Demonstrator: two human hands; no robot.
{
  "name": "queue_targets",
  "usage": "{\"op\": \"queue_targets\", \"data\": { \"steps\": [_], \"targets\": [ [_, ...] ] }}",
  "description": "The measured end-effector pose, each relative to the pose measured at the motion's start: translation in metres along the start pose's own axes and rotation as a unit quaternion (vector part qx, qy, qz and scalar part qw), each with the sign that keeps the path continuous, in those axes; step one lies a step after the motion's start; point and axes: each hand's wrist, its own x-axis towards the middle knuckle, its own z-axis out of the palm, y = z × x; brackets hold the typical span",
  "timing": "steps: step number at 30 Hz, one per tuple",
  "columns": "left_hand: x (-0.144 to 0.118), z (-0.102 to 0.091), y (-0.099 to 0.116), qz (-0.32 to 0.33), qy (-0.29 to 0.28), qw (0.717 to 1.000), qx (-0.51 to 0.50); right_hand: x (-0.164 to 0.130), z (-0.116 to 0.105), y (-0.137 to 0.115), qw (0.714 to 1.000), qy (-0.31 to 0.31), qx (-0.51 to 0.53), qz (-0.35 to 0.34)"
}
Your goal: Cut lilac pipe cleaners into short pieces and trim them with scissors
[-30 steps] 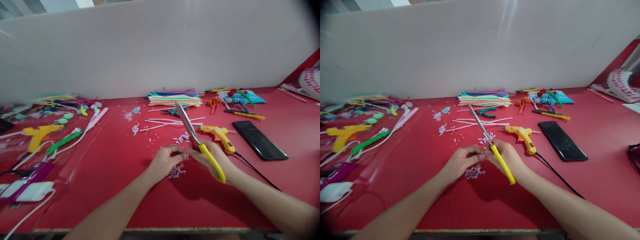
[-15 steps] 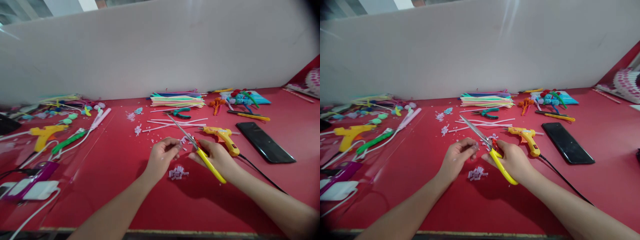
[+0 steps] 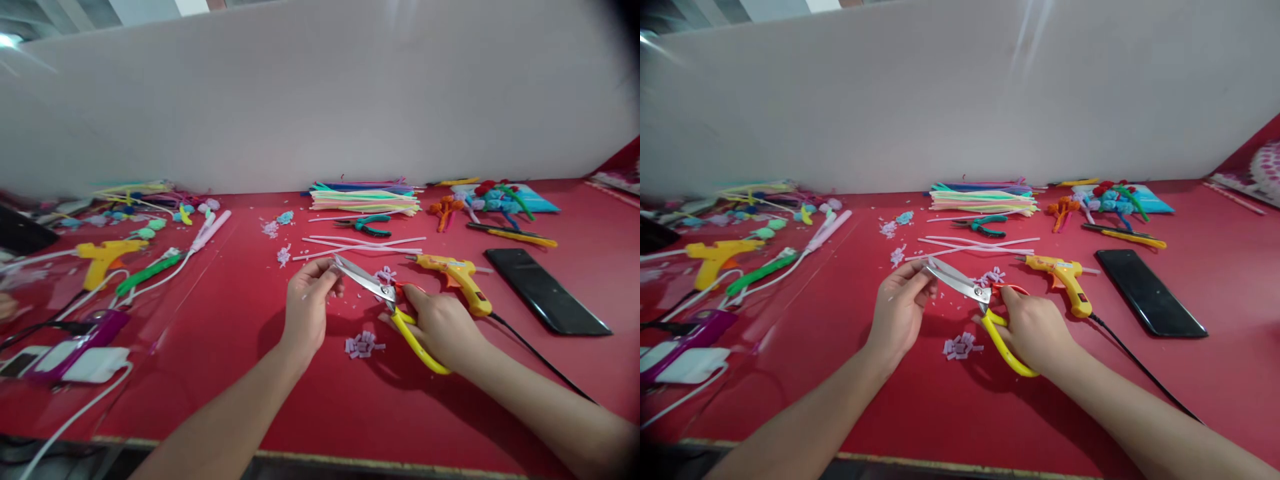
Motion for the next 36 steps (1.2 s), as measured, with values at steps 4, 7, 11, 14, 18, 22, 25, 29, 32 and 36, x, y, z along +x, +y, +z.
{"op": "queue_targets", "data": {
  "steps": [4,7,11,14,18,22,25,29,32,36],
  "targets": [
    [-0.0009,0.0,0.0001,0.009,-0.007,1.0,-0.001,-0.0008,0.0031,0.0014,1.0,0.008,-0.013,-0.009],
    [-0.0012,-0.0004,-0.0001,0.012,-0.009,1.0,-0.001,-0.0014,0.0042,0.002,1.0,0.011,-0.02,-0.007],
    [-0.0014,-0.0011,-0.0009,0.02,-0.013,1.0,0.0,-0.0018,0.0043,0.0022,0.999,0.015,-0.03,-0.008],
    [-0.0014,-0.0016,-0.0015,0.026,-0.017,1.0,0.002,-0.0015,0.004,0.0021,0.999,0.017,-0.031,-0.009],
    [-0.0011,-0.0014,-0.0018,0.027,-0.019,0.999,0.0,-0.0011,0.0039,0.002,0.999,0.008,-0.032,-0.013],
    [-0.0009,-0.0012,-0.0016,0.027,-0.023,0.999,-0.001,-0.0017,0.0042,0.0019,0.999,0.007,-0.038,-0.014],
    [-0.0011,-0.0018,-0.0017,0.022,-0.021,1.0,-0.004,-0.0019,0.0043,0.0018,0.999,-0.002,-0.036,-0.01],
    [-0.0009,-0.0025,-0.0022,0.021,-0.022,1.0,-0.005,-0.0015,0.0046,0.0025,0.999,-0.013,-0.03,-0.003],
    [-0.0006,-0.002,-0.0024,0.019,-0.021,1.0,-0.005,-0.001,0.0033,0.0025,0.999,-0.018,-0.031,0.008],
    [-0.0005,-0.0013,-0.0022,0.011,-0.017,1.0,-0.008,0.0008,-0.0004,0.0026,0.999,-0.028,0.01,0.026]
  ]
}}
